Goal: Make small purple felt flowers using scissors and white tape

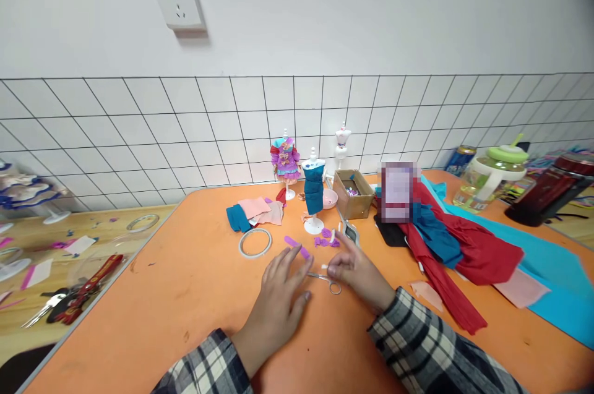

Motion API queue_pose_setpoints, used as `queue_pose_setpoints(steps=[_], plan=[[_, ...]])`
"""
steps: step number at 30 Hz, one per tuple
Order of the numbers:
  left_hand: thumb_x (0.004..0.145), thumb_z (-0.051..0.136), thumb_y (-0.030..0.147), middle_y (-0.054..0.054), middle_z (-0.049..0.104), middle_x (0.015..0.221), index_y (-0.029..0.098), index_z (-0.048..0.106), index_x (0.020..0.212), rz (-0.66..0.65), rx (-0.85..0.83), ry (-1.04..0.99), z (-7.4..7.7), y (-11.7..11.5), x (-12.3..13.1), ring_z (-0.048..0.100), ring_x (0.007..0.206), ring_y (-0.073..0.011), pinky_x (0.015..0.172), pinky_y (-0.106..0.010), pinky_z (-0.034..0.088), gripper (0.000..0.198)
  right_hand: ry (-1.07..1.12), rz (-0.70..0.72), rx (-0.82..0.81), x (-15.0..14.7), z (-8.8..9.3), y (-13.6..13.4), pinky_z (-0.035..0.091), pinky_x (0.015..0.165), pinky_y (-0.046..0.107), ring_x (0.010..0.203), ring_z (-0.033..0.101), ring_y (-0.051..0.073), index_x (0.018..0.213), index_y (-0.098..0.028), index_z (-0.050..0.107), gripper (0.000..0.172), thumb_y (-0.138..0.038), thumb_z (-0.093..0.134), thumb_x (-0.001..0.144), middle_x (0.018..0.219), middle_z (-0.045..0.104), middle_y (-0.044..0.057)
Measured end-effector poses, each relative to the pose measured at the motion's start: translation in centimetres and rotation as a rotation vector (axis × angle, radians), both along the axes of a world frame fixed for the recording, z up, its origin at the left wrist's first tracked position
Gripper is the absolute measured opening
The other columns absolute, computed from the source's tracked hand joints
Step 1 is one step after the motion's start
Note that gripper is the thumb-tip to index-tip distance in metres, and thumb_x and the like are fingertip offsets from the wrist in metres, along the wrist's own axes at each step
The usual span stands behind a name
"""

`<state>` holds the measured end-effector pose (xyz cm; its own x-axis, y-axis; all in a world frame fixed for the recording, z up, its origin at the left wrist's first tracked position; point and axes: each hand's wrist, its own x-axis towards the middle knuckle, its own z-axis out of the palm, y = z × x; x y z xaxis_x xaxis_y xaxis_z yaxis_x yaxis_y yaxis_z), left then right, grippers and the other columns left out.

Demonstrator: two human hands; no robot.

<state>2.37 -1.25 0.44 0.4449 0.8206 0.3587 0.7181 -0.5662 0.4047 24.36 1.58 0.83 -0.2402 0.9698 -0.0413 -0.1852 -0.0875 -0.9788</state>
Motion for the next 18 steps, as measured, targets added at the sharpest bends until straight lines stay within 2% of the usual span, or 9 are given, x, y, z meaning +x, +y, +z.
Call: queue_pose_setpoints(steps=[2, 6, 8, 13, 18], plan=[[0.089, 0.048, 0.018, -0.009, 0.026, 0.153, 0.03, 0.029, 0.146, 0.038, 0.0, -0.003, -0.2, 0.6, -0.5, 0.023, 0.139, -0.0298, 0.11, -0.056, 0.028, 0.061, -0.173, -0.156, 0.1, 2.0, -0.4, 1.5, 0.043, 0.069, 0.03, 0.068, 0.059, 0.015, 0.148, -0.018, 0.011, 0.097, -0.031, 0.07, 0.072, 0.075, 0.062, -0.002], [0.087, 0.051, 0.02, -0.01, 0.041, 0.142, 0.029, 0.037, 0.142, 0.03, -0.064, -0.03, -0.5, 1.6, -1.1, 0.034, 0.132, -0.0287, 0.107, -0.053, 0.034, 0.057, -0.698, -0.129, 0.16, 5.7, -1.6, 4.6, 0.043, 0.069, 0.028, 0.071, 0.06, 0.016, 0.149, -0.017, 0.015, 0.088, -0.025, 0.062, 0.074, 0.08, 0.065, -0.001], [0.087, 0.053, 0.021, -0.01, 0.043, 0.14, 0.03, 0.041, 0.139, 0.005, -0.087, -0.034, -0.5, 1.6, -1.0, 0.036, 0.131, -0.0292, 0.106, -0.053, 0.035, 0.055, -0.866, -0.101, 0.171, 6.7, -2.1, 5.5, 0.042, 0.069, 0.027, 0.074, 0.061, 0.017, 0.148, -0.015, 0.019, 0.083, -0.022, 0.059, 0.075, 0.08, 0.066, 0.0], [0.087, 0.052, 0.022, -0.009, 0.042, 0.142, 0.032, 0.044, 0.137, -0.042, -0.106, -0.02, -0.3, 1.0, -0.7, 0.034, 0.132, -0.0292, 0.106, -0.053, 0.035, 0.052, -1.052, -0.085, 0.081, 7.5, -1.7, 6.3, 0.039, 0.062, 0.025, 0.068, 0.062, 0.017, 0.148, -0.014, 0.018, 0.083, -0.019, 0.059, 0.076, 0.077, 0.066, 0.0], [0.087, 0.052, 0.021, -0.008, 0.042, 0.142, 0.032, 0.043, 0.138, -0.063, -0.11, 0.004, -0.4, 1.0, -0.6, 0.033, 0.133, -0.028, 0.108, -0.053, 0.033, 0.053, -1.292, 0.067, -0.068, 7.5, 0.2, 7.5, 0.041, 0.06, 0.025, 0.062, 0.062, 0.017, 0.147, -0.014, 0.018, 0.091, -0.021, 0.066, 0.07, 0.074, 0.067, 0.002]])
